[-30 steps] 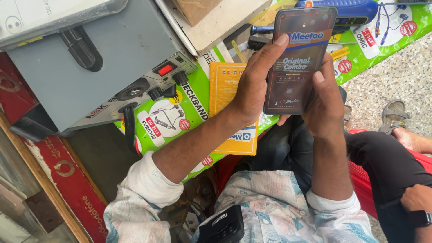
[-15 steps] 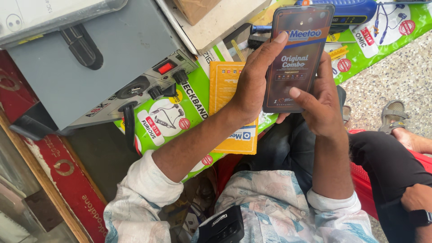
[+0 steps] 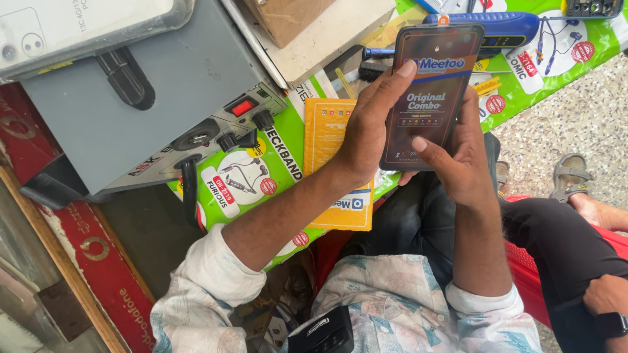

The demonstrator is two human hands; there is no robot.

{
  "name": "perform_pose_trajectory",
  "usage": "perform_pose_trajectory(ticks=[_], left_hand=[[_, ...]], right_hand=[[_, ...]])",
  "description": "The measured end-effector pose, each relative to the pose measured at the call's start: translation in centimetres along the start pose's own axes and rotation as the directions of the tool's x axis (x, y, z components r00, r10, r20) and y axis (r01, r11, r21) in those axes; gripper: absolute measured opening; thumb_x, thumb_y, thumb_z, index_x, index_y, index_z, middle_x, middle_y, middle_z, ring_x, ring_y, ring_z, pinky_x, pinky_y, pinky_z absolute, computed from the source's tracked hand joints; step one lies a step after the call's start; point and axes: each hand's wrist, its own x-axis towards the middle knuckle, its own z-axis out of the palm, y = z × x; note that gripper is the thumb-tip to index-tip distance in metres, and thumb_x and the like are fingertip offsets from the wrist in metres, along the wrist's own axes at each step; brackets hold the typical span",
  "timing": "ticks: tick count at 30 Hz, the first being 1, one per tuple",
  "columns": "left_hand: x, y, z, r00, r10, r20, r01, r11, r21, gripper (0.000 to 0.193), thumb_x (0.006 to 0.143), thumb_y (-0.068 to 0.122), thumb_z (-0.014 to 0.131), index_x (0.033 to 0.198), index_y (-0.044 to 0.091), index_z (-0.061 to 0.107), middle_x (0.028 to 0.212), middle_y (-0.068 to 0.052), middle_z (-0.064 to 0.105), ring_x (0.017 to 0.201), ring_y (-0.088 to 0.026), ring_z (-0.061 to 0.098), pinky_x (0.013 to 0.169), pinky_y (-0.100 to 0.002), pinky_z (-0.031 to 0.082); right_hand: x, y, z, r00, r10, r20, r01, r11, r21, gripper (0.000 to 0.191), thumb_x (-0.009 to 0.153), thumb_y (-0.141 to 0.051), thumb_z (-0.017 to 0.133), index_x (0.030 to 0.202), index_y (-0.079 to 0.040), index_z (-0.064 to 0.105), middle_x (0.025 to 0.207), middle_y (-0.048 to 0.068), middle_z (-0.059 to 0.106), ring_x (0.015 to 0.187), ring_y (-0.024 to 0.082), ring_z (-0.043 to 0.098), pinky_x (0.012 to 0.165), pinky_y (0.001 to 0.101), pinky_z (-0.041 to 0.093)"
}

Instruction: The person is repairing a smartphone. They are seen handling the phone's internal components, including the motherboard and battery, and using tools to manipulate them.

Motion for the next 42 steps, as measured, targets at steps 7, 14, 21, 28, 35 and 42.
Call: perform_pose_trajectory(ticks=[7,14,21,28,35,42], left_hand=[[0.2,-0.9,-0.4,0.999,0.032,-0.029,-0.033,0.999,-0.024,0.044,0.113,0.037,0.048,0.133,0.000,0.058,0.112,-0.013,0.068,0.095,-0.014,0.070,0.082,-0.028,0.059],[0.2,-1.5,-0.7,0.997,0.072,-0.019,-0.071,0.997,0.019,0.044,0.112,0.038,0.050,0.130,-0.001,0.058,0.109,-0.011,0.069,0.095,-0.014,0.070,0.086,-0.027,0.057],[-0.1,-1.1,-0.3,0.995,0.100,0.000,-0.099,0.990,0.098,0.041,0.112,0.036,0.051,0.128,-0.001,0.058,0.103,-0.010,0.069,0.090,-0.011,0.068,0.081,-0.027,0.057],[-0.3,-0.8,0.0,0.992,0.125,0.016,-0.126,0.984,0.127,0.042,0.112,0.035,0.053,0.130,-0.002,0.058,0.108,-0.009,0.069,0.094,-0.010,0.068,0.088,-0.023,0.057],[-0.4,-0.9,0.2,0.994,0.105,0.013,-0.106,0.988,0.116,0.041,0.111,0.036,0.054,0.129,-0.001,0.057,0.104,-0.009,0.068,0.090,-0.011,0.067,0.084,-0.027,0.056],[-0.4,-0.8,0.2,0.994,0.105,0.015,-0.106,0.987,0.125,0.040,0.109,0.034,0.054,0.129,0.000,0.057,0.105,-0.009,0.069,0.090,-0.011,0.068,0.085,-0.026,0.057]], right_hand=[[0.0,0.0,0.0,1.000,0.007,-0.011,-0.007,1.000,-0.013,0.072,0.095,0.000,0.063,0.153,-0.009,0.022,0.137,0.020,0.055,0.106,0.028,0.072,0.062,0.0368,0.067],[0.0,0.0,0.2,1.000,0.006,-0.017,-0.007,0.999,-0.036,0.075,0.095,0.003,0.061,0.157,-0.009,0.019,0.137,0.020,0.055,0.105,0.028,0.072,0.064,0.0379,0.068],[-0.3,0.6,-0.3,1.000,0.002,-0.002,-0.002,0.998,-0.067,0.077,0.095,0.003,0.062,0.157,-0.008,0.018,0.135,0.019,0.056,0.104,0.028,0.072,0.067,0.0367,0.068],[-0.4,1.5,-1.1,0.991,-0.128,0.047,0.135,0.971,-0.197,0.074,0.098,-0.001,0.069,0.157,-0.004,0.024,0.143,0.016,0.053,0.131,0.022,0.060,0.108,0.0341,0.058],[-0.5,1.1,-0.8,0.997,-0.068,0.041,0.073,0.987,-0.144,0.079,0.095,0.001,0.066,0.159,-0.005,0.018,0.141,0.017,0.054,0.119,0.026,0.068,0.079,0.0349,0.068],[-0.4,0.8,-0.5,0.995,-0.081,0.051,0.088,0.985,-0.148,0.081,0.097,0.002,0.065,0.162,-0.006,0.018,0.141,0.018,0.054,0.115,0.026,0.069,0.079,0.0372,0.069]])
